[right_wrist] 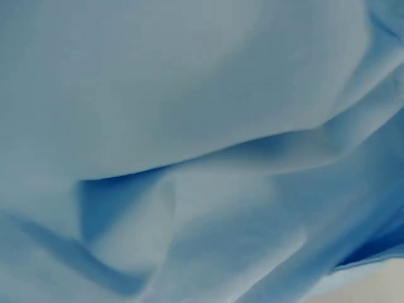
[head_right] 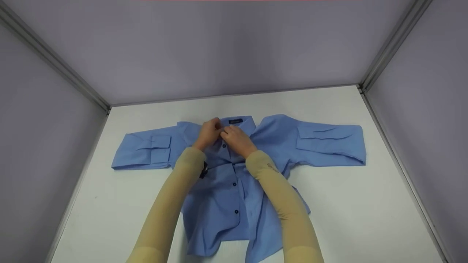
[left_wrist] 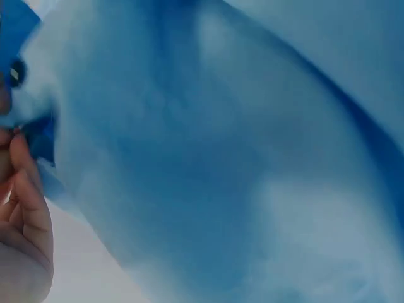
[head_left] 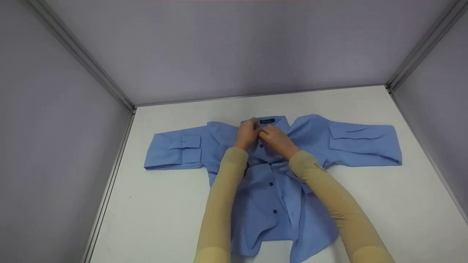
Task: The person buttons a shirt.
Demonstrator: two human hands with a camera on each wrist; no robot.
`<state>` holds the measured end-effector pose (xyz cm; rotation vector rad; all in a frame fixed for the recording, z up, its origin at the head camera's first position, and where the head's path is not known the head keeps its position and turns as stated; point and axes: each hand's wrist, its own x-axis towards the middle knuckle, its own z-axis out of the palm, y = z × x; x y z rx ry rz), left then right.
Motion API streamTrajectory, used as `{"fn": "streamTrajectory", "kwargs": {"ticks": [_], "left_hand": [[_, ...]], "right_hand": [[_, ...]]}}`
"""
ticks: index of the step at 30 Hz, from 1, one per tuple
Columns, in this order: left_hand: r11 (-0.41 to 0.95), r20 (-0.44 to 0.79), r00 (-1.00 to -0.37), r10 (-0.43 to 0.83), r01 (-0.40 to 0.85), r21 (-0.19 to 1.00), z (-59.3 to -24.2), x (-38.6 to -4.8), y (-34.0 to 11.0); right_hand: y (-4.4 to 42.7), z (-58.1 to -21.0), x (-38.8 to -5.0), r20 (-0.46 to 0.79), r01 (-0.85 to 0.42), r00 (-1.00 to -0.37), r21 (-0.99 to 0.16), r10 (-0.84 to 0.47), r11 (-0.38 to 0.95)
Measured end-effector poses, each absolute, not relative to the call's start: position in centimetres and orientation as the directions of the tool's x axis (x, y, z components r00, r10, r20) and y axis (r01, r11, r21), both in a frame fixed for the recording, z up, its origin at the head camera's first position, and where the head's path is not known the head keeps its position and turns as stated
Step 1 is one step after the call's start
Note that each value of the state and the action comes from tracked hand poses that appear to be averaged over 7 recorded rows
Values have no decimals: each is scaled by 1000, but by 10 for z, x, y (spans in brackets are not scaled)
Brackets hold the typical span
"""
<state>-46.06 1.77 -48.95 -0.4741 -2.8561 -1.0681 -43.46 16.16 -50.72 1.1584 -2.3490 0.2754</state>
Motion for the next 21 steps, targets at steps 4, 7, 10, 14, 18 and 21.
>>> {"fn": "streamTrajectory", "kwargs": {"ticks": [4, 7, 10, 14, 18, 21], "left_hand": [[584, 174, -965, 195, 256, 770, -483, -459, 16], [503, 160, -972, 173, 227, 834, -482, -455, 16], [427, 127, -978, 162, 186, 885, -482, -450, 16], [354, 66, -981, 182, 128, 927, -486, -444, 16], [301, 37, -977, 208, 100, 948, -491, -441, 15], [263, 39, -974, 225, 99, 960, -494, -441, 14]], "right_hand": [[159, -501, -433, 609, -777, -491, 17, -623, 629], [158, -503, -430, 671, -763, -457, 41, -584, 645], [157, -510, -427, 718, -748, -421, 71, -554, 660], [157, -520, -423, 763, -730, -393, 81, -513, 679], [157, -523, -420, 791, -710, -384, 78, -477, 700], [157, -523, -420, 789, -699, -384, 92, -480, 709]]}}
